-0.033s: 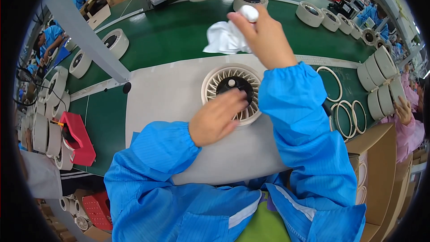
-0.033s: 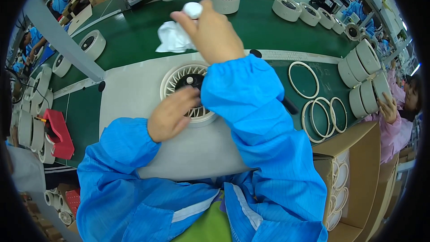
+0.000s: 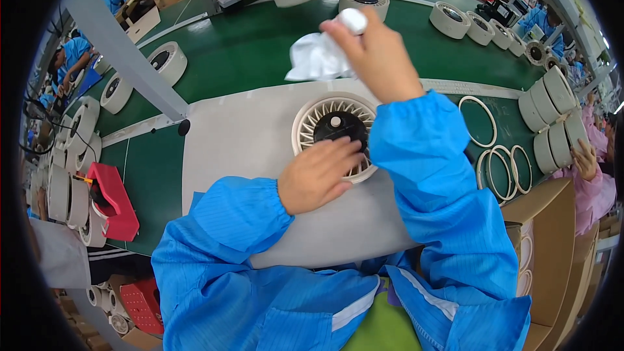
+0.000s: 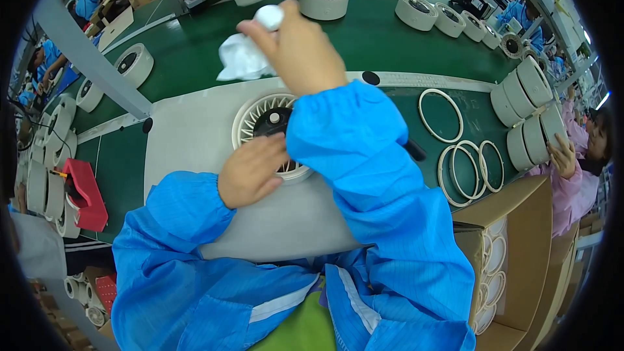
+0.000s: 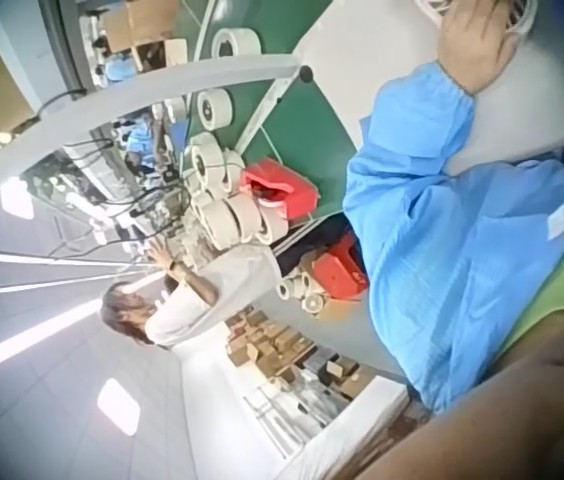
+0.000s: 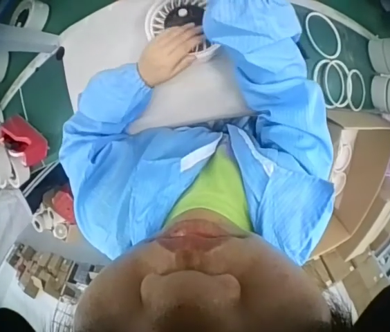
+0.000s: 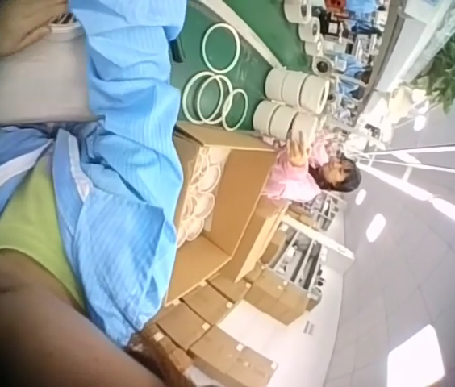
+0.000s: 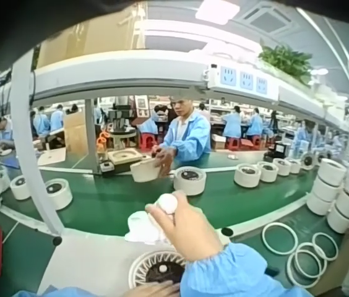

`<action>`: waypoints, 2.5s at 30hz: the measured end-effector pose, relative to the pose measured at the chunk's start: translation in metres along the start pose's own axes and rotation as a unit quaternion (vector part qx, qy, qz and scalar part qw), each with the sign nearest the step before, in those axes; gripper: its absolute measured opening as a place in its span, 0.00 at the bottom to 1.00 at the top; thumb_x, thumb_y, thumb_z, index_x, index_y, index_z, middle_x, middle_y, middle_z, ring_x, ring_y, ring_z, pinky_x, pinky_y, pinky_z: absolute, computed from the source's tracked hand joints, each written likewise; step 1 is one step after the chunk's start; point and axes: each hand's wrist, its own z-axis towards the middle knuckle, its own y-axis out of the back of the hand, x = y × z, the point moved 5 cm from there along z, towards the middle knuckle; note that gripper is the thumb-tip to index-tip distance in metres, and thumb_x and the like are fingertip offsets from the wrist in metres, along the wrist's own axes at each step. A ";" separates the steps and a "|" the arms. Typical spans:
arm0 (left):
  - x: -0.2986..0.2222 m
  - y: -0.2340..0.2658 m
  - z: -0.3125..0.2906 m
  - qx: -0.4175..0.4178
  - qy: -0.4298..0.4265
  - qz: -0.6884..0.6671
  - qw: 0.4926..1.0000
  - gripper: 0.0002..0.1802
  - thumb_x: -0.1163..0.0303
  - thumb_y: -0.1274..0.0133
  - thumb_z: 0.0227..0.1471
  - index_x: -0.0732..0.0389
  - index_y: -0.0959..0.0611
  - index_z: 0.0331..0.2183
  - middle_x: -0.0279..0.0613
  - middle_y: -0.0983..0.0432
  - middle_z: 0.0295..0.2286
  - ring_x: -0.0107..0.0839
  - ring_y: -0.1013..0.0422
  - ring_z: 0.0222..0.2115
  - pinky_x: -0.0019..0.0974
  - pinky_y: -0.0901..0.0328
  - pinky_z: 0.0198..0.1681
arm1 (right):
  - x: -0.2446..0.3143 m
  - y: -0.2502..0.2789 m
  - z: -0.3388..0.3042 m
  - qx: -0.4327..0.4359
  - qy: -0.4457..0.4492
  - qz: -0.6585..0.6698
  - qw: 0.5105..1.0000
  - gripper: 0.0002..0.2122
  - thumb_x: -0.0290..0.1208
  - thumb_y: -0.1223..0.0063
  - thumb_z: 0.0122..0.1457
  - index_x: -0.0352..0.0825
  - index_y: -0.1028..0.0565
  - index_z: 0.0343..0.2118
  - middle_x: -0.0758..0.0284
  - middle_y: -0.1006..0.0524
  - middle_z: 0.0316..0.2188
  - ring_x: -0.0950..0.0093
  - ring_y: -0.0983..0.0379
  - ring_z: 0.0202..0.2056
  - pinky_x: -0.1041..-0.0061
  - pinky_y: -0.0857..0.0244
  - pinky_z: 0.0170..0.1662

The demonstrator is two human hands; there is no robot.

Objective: The person assembles plastic components and plastic rings onto fan motor housings by hand, taking the parts from a component tray and a cardboard box.

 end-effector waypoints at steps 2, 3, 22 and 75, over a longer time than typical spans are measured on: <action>-0.011 -0.009 -0.008 0.034 -0.090 0.003 0.995 0.28 0.67 0.46 0.39 0.65 0.31 0.44 0.51 0.43 0.49 0.45 0.43 0.50 0.42 0.45 0.50 | 0.010 -0.013 -0.007 0.005 0.032 0.026 0.999 0.22 0.48 0.51 0.51 0.29 0.33 0.37 0.54 0.25 0.26 0.58 0.27 0.30 0.69 0.35 0.31; -0.008 -0.013 -0.007 0.057 -0.076 -0.014 0.995 0.28 0.66 0.45 0.38 0.63 0.31 0.44 0.49 0.42 0.49 0.44 0.43 0.50 0.42 0.45 0.49 | 0.004 -0.029 -0.012 0.056 0.030 -0.036 0.997 0.22 0.46 0.50 0.51 0.31 0.34 0.38 0.54 0.25 0.26 0.57 0.28 0.30 0.68 0.35 0.31; 0.116 -0.017 0.034 0.017 0.039 0.209 0.977 0.30 0.69 0.41 0.28 0.55 0.29 0.41 0.43 0.42 0.50 0.46 0.44 0.49 0.50 0.48 0.49 | -0.256 0.123 -0.053 -0.080 -0.225 -0.206 0.949 0.22 0.38 0.43 0.43 0.38 0.29 0.43 0.55 0.29 0.40 0.61 0.30 0.39 0.65 0.37 0.42; 0.057 0.002 -0.034 -0.108 0.518 -0.610 0.589 0.32 0.49 0.82 0.56 0.63 0.43 0.53 0.44 0.39 0.49 0.32 0.42 0.50 0.33 0.47 0.53 | -0.084 -0.026 -0.063 -0.002 -0.060 0.102 0.993 0.09 0.26 0.52 0.50 0.32 0.24 0.34 0.68 0.28 0.21 0.79 0.35 0.19 0.80 0.41 0.23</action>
